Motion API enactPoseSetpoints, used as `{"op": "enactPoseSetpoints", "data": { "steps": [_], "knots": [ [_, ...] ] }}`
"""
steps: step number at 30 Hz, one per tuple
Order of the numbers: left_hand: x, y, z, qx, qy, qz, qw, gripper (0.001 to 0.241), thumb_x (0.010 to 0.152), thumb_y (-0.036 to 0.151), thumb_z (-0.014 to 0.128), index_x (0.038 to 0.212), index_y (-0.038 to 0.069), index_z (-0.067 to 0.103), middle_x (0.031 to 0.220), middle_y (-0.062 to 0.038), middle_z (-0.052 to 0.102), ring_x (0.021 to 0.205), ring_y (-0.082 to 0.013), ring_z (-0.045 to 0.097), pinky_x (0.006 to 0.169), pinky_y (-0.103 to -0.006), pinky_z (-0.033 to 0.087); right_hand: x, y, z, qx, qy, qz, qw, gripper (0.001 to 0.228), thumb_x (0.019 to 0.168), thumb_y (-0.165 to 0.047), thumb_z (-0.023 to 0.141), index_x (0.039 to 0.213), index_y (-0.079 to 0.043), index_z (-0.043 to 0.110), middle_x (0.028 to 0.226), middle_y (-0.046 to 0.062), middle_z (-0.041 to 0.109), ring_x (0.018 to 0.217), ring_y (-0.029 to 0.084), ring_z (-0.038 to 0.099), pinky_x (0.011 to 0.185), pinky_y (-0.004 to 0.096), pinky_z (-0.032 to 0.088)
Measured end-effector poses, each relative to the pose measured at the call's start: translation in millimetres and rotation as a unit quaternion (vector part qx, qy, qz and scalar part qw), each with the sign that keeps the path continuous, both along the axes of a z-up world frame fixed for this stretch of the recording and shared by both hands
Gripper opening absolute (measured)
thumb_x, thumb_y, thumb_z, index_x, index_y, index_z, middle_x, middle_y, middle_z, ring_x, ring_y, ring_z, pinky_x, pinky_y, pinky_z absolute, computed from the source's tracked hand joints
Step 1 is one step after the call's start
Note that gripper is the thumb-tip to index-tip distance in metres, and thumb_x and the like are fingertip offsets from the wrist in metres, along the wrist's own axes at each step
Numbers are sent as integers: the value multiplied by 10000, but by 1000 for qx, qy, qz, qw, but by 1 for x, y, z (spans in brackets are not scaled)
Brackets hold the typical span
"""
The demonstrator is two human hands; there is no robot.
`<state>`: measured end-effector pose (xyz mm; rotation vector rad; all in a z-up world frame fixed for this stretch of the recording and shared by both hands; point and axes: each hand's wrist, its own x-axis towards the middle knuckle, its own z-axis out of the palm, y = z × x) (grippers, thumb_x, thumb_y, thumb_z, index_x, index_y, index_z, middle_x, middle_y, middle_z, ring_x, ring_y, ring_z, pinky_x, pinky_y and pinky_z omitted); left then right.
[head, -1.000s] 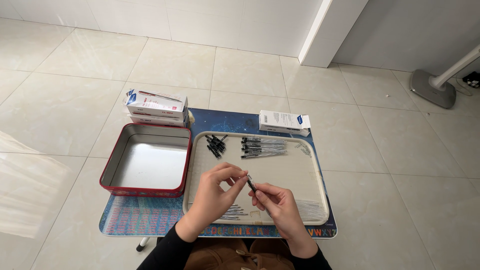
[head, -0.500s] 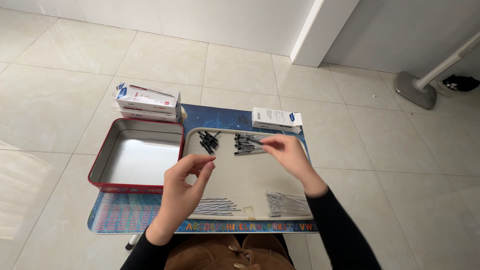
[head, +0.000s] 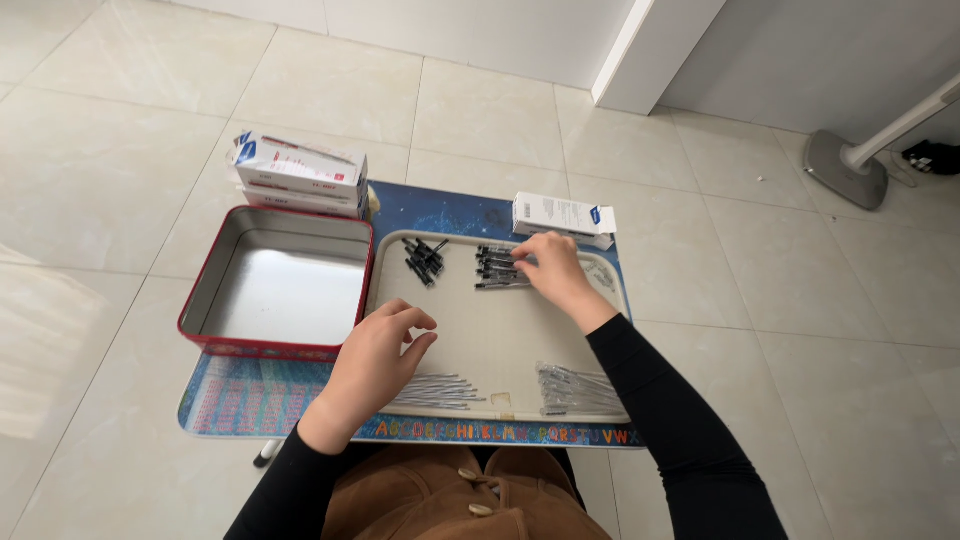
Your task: Manually assembling pens by inserting ink refills and attaching caps to pen barrels.
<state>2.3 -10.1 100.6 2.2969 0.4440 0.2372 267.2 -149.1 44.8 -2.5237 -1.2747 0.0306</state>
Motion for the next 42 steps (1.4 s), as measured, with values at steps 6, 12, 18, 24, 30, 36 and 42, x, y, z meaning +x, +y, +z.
{"op": "enactPoseSetpoints", "data": {
  "steps": [6, 12, 18, 24, 30, 36, 42],
  "knots": [
    [0, 2, -15, 80, 111, -80, 987, 56, 764, 103, 716, 814, 79, 724, 858, -119, 667, 828, -279, 681, 674, -350, 563, 38, -42, 27, 126, 66, -72, 987, 134, 843, -70, 675, 969, -100, 712, 949, 120, 694, 967, 296, 638, 890, 415, 459],
    [4, 2, -24, 108, 166, -93, 976, 64, 773, 126, 719, 827, 93, 721, 845, -84, 647, 801, -201, 683, 677, -258, 567, 61, -105, 29, 17, 56, -197, 979, 149, 805, -161, 704, 947, -124, 731, 982, 119, 692, 959, 298, 640, 876, 419, 476],
    [5, -1, -22, 107, 176, -99, 973, 72, 772, 111, 726, 834, 83, 702, 850, -93, 644, 808, -213, 684, 684, -263, 569, 65, -100, -15, -3, -22, -146, 989, 146, 845, -214, 691, 988, -220, 721, 963, -3, 646, 976, 194, 597, 962, 390, 379],
    [5, 3, -27, 112, 177, -105, 972, 48, 798, 141, 707, 794, 95, 693, 830, -74, 632, 785, -174, 670, 689, -236, 555, 72, -97, -39, -10, -15, -172, 985, 188, 828, -104, 681, 1004, -164, 707, 841, 5, 664, 867, 186, 637, 883, 369, 423],
    [8, 2, -47, 159, 156, -140, 965, 77, 847, 131, 641, 808, 73, 673, 854, -83, 620, 808, -194, 659, 702, -256, 551, 69, -95, -40, 51, 46, -184, 981, 165, 821, -49, 668, 974, -88, 717, 839, 75, 700, 837, 213, 669, 785, 339, 492],
    [8, 5, -53, 196, 141, -161, 957, 97, 849, 188, 662, 842, 92, 647, 840, -62, 598, 814, -182, 640, 720, -252, 533, 62, -105, -12, 208, 138, -192, 949, 160, 865, -57, 656, 1007, -82, 724, 875, 103, 695, 819, 188, 655, 727, 296, 528],
    [10, 3, -72, 229, 131, -163, 951, 102, 853, 188, 641, 789, 112, 616, 795, -23, 579, 776, -173, 624, 687, -260, 510, -13, -107, 38, 445, 394, -168, 786, 210, 874, -76, 651, 1066, 7, 649, 887, 96, 670, 834, 156, 647, 760, 264, 572]
  ]
}}
